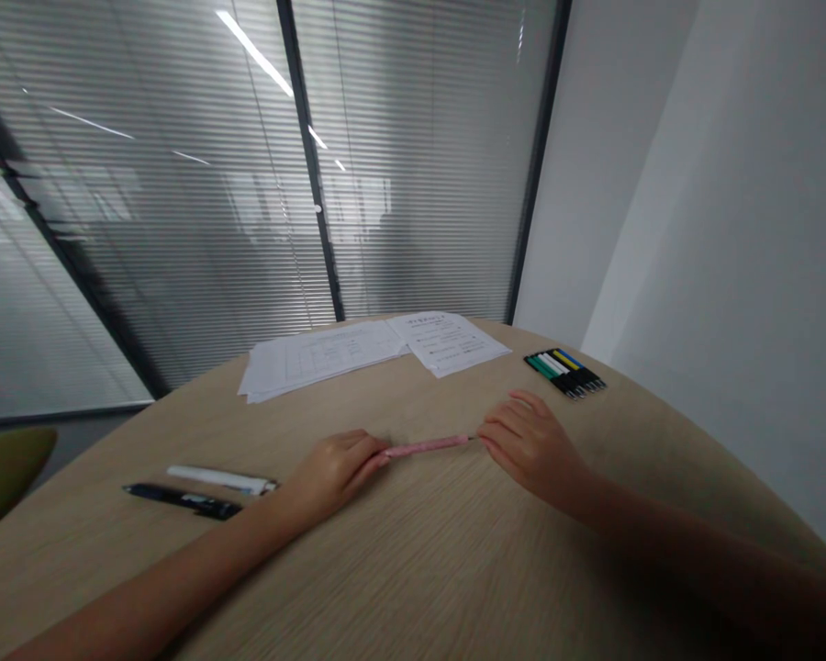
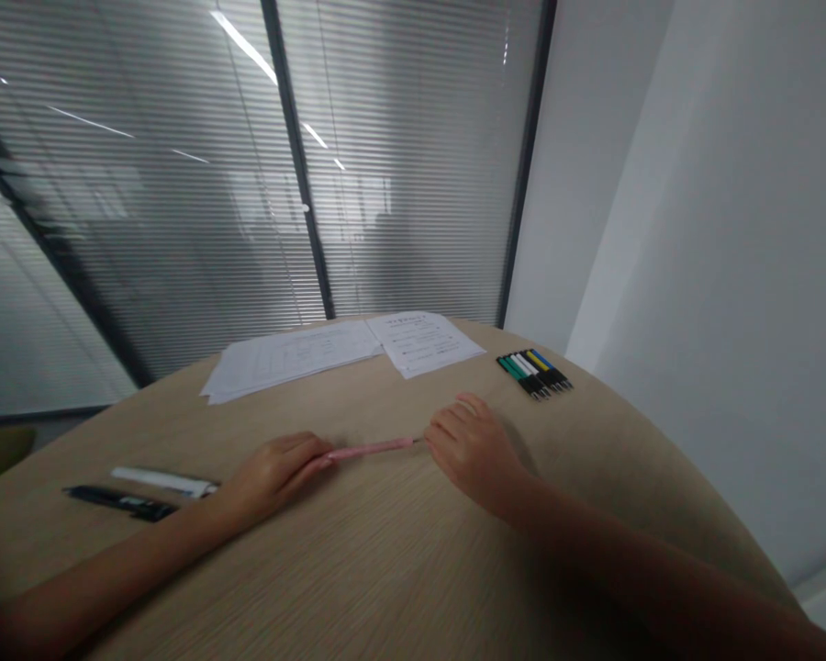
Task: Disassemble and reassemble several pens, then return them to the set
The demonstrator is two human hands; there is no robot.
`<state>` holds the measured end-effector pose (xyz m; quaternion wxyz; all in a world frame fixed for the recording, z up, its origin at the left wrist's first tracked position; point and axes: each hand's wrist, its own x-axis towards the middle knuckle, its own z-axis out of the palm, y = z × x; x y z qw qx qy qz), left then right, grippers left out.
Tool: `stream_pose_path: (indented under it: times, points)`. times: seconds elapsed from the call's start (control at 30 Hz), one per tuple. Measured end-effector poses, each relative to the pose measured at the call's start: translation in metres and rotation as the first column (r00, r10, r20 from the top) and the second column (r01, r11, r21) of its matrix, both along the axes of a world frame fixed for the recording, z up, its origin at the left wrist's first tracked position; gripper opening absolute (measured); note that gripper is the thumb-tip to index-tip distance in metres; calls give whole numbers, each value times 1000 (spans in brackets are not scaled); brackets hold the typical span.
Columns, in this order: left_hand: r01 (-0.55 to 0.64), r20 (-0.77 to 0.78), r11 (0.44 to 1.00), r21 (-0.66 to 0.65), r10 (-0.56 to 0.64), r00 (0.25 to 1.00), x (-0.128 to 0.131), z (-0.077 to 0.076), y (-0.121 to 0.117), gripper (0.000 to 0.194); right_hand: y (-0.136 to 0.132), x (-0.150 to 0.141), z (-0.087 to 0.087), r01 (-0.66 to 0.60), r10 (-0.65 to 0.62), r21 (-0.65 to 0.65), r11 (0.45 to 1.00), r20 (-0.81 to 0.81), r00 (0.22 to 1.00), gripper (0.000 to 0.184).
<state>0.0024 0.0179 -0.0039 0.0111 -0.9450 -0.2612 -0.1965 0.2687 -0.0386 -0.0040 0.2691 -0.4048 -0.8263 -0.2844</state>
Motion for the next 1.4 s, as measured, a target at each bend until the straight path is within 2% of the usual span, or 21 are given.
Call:
stream_pose_path:
  times: [0.33, 0.47, 0.57, 0.67, 0.77, 0.87, 0.97, 1.1, 1.17, 1.23, 1.4]
  points:
    - [9, 14, 1000, 18, -9, 1000, 0, 0, -1, 30, 3, 0, -4, -86, 70, -84, 993, -175, 982, 12]
    - [-16, 20, 1000, 1, 16, 1000, -1, 0, 0, 29, 15, 14, -8, 30, -61, -167, 986, -186, 981, 14]
    - [-27, 27, 1000, -13, 27, 999, 0, 0, 0, 30, 23, 22, -17, 123, -162, -299, 946, -107, 981, 13]
    - [-35, 23, 999, -16, 35, 999, 0, -1, 0, 32, 26, 25, -25, 139, -192, -428, 893, -84, 978, 15]
    - [-35, 17, 999, -10, 35, 999, -1, -1, 0, 32, 26, 24, -26, 72, -179, -521, 851, -159, 971, 15]
    - [-23, 22, 1000, -19, 23, 999, -1, 0, 0, 31, 23, 20, -18, -101, -116, -542, 834, -353, 928, 14]
    - [-13, 26, 999, -36, 14, 1000, -1, 0, 0, 32, 19, 13, -11, -309, -72, -536, 785, -575, 815, 13]
    - [-6, 37, 999, -31, 7, 999, -1, -1, 0, 32, 13, 5, -9, -483, -201, -564, 670, -764, 613, 16]
    - [-7, 35, 1000, -21, 8, 999, -1, -1, 0, 32, 12, 2, -9, -510, -240, -558, 654, -793, 560, 14]
    - [-7, 29, 1000, -13, 7, 1000, -1, 0, 0, 33, 10, 1, -7, -508, -260, -557, 657, -800, 541, 12]
    - [14, 30, 1000, -1, -14, 999, -2, -1, 1, 34, 9, 0, -3, -483, -270, -579, 657, -779, 566, 10]
